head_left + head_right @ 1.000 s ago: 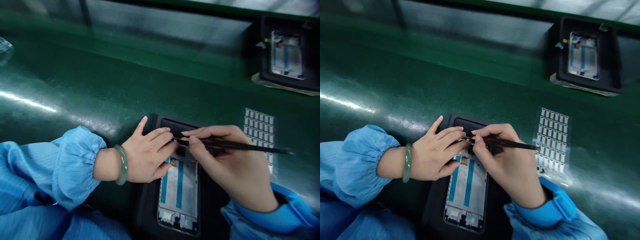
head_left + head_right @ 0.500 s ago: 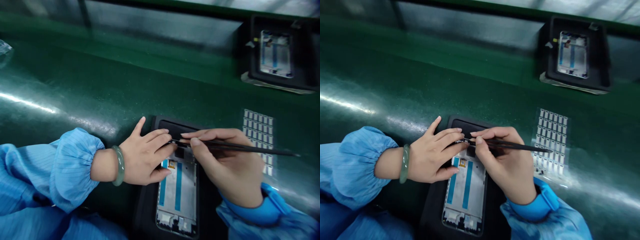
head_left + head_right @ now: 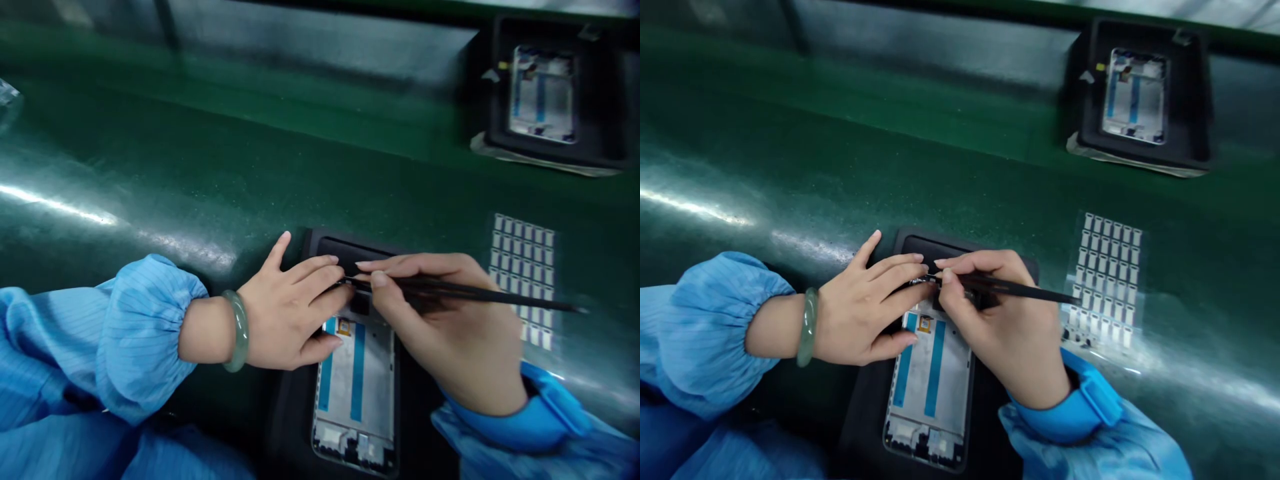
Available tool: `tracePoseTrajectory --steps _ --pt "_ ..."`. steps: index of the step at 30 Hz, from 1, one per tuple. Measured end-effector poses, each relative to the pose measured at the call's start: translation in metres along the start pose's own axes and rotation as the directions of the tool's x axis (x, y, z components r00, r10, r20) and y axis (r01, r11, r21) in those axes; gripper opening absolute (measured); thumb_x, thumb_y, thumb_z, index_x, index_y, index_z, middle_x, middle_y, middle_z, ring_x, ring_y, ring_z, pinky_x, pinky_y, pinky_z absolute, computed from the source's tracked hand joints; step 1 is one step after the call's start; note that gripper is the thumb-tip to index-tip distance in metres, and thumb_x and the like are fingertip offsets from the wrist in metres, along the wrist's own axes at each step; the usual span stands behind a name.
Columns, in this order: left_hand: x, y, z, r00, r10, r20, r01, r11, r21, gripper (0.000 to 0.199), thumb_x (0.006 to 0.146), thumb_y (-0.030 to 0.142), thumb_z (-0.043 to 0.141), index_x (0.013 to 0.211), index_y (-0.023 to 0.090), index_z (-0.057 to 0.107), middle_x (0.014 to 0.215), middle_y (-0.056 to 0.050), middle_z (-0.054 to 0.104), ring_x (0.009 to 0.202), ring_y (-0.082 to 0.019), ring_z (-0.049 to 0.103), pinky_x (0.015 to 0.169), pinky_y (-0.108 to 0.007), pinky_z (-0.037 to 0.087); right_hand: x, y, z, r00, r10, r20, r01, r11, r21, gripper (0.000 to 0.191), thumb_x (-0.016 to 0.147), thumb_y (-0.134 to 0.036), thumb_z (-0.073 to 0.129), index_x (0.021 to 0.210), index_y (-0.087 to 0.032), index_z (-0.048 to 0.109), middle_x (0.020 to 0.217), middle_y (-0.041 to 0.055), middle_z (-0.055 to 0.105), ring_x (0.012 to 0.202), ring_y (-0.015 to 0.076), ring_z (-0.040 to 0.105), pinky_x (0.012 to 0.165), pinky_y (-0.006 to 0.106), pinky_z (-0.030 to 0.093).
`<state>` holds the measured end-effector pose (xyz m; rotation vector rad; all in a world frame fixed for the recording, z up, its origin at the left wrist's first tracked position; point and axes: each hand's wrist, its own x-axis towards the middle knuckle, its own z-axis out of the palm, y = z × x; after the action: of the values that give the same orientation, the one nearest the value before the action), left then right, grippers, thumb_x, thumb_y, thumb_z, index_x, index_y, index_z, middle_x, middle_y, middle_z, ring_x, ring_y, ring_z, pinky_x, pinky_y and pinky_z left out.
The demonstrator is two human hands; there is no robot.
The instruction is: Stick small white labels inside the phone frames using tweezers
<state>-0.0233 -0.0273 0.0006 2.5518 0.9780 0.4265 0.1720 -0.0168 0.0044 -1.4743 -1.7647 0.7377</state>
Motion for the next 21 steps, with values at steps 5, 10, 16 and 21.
tracePoseTrajectory --steps 5,10,16,21 --pt "-0.0006 -0.0005 0.0001 1.000 0.000 0.001 0.000 1.000 -0.004 0.048 0.094 0.040 0.043 0.130 0.010 0.051 0.132 -0.017 0.056 0.133 -0.030 0.043 0.113 -0.069 0.013 0.0065 -0.0051 -0.0018 0.987 -0.152 0.055 0.159 0.973 -0.169 0.006 0.084 -0.027 0.063 0.089 -0.026 0.059 0.085 -0.0008 0.068 0.074 0.0178 0.069 0.064 0.031 0.054" --pt "-0.0018 -0.0005 0.0004 1.000 -0.003 0.006 0.003 1.000 -0.001 0.047 0.094 0.040 0.043 0.130 0.011 0.050 0.131 -0.017 0.057 0.133 -0.029 0.043 0.113 -0.068 0.012 0.0047 -0.0026 -0.0017 0.997 -0.059 0.044 0.062 0.996 -0.059 0.008 0.084 -0.030 0.063 0.090 -0.025 0.058 0.087 -0.0003 0.069 0.075 0.0180 0.070 0.062 0.030 0.055" --pt "-0.0013 0.0002 -0.0005 1.000 0.008 0.004 -0.008 1.000 0.005 0.047 0.093 0.039 0.044 0.129 0.010 0.051 0.129 -0.018 0.058 0.131 -0.031 0.045 0.111 -0.070 0.016 0.0032 -0.0020 -0.0018 0.994 -0.104 0.027 0.107 0.987 -0.117 0.007 0.084 -0.029 0.063 0.088 -0.025 0.059 0.084 0.0000 0.068 0.073 0.0176 0.069 0.061 0.030 0.054" --pt "-0.0013 -0.0006 -0.0003 1.000 0.011 -0.009 -0.011 1.000 -0.003 0.046 0.092 0.038 0.045 0.129 0.010 0.051 0.129 -0.018 0.058 0.130 -0.031 0.046 0.109 -0.071 0.018 0.0019 0.0010 -0.0042 0.999 -0.053 -0.008 0.052 0.995 -0.085 0.008 0.084 -0.029 0.063 0.088 -0.025 0.057 0.085 0.0003 0.068 0.075 0.0180 0.069 0.060 0.029 0.054"
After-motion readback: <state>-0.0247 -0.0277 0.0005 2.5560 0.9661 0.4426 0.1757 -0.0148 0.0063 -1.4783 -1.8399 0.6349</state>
